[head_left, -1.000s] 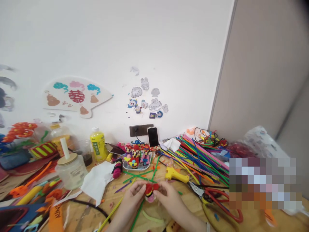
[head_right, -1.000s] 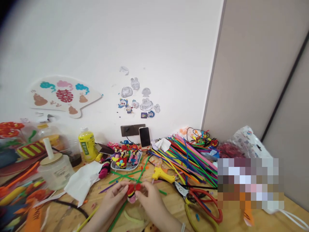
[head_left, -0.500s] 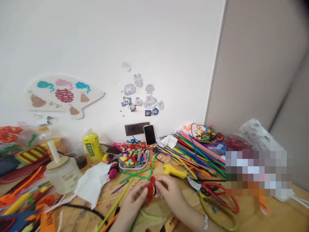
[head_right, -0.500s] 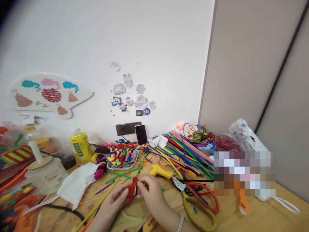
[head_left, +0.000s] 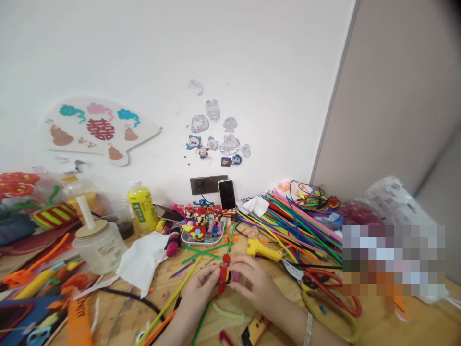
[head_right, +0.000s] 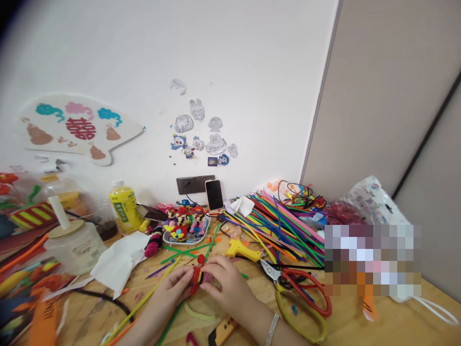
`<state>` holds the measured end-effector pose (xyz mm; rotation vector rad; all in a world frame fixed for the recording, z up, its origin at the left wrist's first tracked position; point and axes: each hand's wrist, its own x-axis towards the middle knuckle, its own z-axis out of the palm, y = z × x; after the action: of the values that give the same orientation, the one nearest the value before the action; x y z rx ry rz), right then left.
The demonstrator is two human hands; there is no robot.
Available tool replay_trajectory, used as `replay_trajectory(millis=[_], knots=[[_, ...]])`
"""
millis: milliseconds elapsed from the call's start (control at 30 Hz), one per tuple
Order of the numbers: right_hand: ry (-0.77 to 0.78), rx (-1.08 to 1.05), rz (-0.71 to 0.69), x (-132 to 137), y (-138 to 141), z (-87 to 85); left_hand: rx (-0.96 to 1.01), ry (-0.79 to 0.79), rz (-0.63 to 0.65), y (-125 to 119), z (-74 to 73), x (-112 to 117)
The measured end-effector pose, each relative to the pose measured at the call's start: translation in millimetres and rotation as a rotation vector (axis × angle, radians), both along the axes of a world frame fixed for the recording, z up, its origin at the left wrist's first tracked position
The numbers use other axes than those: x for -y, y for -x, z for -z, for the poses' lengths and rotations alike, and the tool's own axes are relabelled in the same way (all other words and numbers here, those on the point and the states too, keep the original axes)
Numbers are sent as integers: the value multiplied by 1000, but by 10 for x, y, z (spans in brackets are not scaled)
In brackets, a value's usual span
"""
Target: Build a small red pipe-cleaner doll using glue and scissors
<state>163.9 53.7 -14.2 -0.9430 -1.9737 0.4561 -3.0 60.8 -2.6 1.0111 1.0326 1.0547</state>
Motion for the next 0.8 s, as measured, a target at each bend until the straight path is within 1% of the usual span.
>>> replay_trajectory(millis=[233, 467, 800], knots=[[3, 30, -7, -16, 7, 28, 38, 17, 19, -13, 27, -35], [-39, 10, 12, -59, 10, 112, 48, 29, 30, 6, 47, -15], [-75, 40, -4, -6, -15, 48, 69, 44, 45, -23, -25, -6]])
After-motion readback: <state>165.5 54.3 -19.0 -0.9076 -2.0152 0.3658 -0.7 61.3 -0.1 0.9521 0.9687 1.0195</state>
